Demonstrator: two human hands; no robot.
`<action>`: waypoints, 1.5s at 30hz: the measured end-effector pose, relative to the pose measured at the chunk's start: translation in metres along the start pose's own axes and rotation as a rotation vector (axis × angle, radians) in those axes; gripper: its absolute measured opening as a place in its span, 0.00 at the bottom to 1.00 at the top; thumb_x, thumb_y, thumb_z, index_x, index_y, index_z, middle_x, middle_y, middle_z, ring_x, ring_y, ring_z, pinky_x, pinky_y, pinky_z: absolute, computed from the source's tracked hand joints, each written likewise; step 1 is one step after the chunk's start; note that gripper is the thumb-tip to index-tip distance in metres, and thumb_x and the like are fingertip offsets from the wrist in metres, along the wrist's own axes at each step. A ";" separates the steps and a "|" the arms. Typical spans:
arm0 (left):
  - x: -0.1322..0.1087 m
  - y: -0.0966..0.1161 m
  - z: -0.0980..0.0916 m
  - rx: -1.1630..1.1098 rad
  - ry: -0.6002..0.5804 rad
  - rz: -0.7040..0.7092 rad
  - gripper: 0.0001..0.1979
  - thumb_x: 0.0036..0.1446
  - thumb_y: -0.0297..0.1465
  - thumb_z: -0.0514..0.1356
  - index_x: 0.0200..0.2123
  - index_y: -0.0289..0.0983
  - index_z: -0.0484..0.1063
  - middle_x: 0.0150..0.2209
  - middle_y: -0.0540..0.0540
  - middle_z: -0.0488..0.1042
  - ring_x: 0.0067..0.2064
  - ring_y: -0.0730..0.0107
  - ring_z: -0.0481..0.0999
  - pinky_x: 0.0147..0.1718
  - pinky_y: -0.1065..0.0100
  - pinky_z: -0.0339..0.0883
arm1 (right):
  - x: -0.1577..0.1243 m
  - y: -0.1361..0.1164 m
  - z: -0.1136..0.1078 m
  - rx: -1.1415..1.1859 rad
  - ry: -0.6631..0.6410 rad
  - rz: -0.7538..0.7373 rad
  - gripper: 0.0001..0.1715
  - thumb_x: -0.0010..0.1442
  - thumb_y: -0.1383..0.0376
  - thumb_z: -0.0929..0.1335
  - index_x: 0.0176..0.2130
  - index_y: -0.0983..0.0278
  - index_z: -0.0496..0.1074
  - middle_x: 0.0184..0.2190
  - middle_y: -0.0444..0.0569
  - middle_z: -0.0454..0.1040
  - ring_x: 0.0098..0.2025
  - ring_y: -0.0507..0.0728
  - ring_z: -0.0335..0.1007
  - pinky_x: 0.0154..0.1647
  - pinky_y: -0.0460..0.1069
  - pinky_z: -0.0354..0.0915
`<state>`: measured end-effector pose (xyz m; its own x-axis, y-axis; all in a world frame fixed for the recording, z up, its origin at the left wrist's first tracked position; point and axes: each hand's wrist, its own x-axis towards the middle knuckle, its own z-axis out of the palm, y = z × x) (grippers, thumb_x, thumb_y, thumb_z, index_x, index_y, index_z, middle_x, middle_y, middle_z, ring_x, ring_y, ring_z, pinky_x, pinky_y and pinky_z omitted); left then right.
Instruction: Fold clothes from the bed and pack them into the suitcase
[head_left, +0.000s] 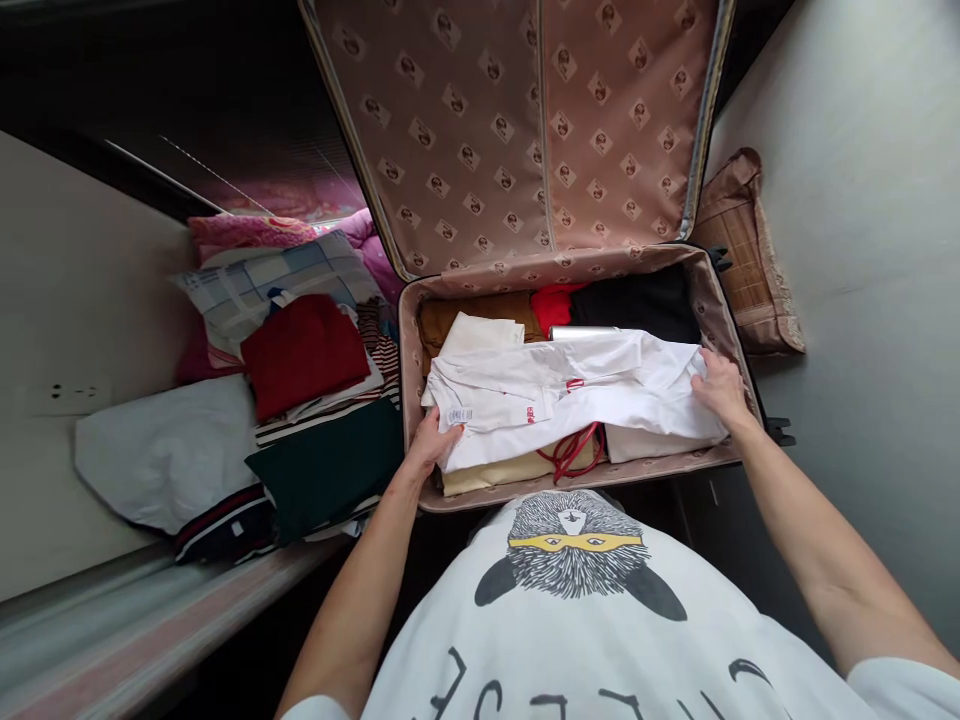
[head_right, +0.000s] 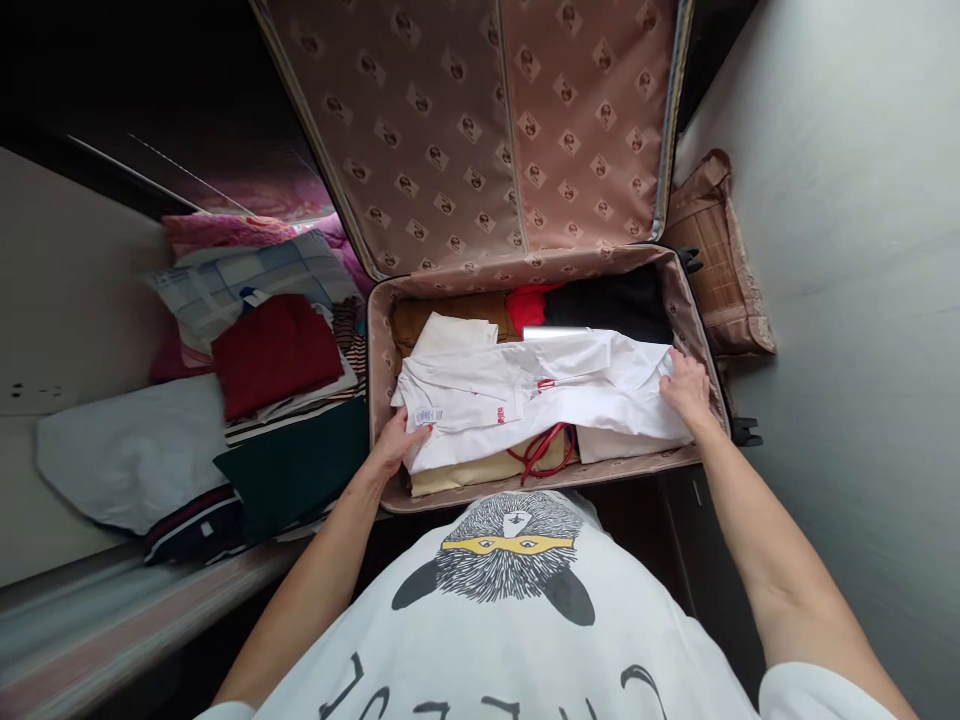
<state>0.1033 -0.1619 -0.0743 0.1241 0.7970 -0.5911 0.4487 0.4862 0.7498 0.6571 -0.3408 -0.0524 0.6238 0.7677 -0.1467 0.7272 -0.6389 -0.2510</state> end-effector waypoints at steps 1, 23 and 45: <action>0.001 0.002 0.001 -0.025 0.013 0.004 0.29 0.41 0.32 0.75 0.49 0.38 0.77 0.47 0.38 0.84 0.50 0.51 0.82 0.55 0.53 0.74 | -0.001 -0.010 0.001 -0.064 0.035 -0.029 0.33 0.59 0.62 0.66 0.61 0.72 0.72 0.54 0.72 0.74 0.55 0.76 0.70 0.55 0.70 0.66; 0.006 0.023 -0.004 -0.199 -0.065 -0.005 0.32 0.37 0.22 0.64 0.52 0.34 0.75 0.44 0.40 0.83 0.48 0.51 0.83 0.55 0.50 0.74 | 0.024 -0.075 0.004 -0.002 0.217 -0.172 0.17 0.61 0.67 0.62 0.42 0.65 0.79 0.46 0.64 0.72 0.51 0.70 0.64 0.51 0.63 0.64; 0.024 0.068 0.074 0.921 -0.046 0.648 0.35 0.56 0.26 0.67 0.67 0.36 0.66 0.64 0.28 0.64 0.64 0.35 0.63 0.62 0.44 0.56 | -0.027 -0.178 0.051 0.169 -0.154 -0.656 0.19 0.64 0.65 0.65 0.53 0.60 0.77 0.47 0.57 0.73 0.48 0.65 0.69 0.46 0.56 0.69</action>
<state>0.2020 -0.1360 -0.0598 0.5950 0.7798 -0.1944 0.7676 -0.4798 0.4250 0.4961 -0.2452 -0.0523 0.0138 0.9989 -0.0446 0.8777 -0.0334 -0.4780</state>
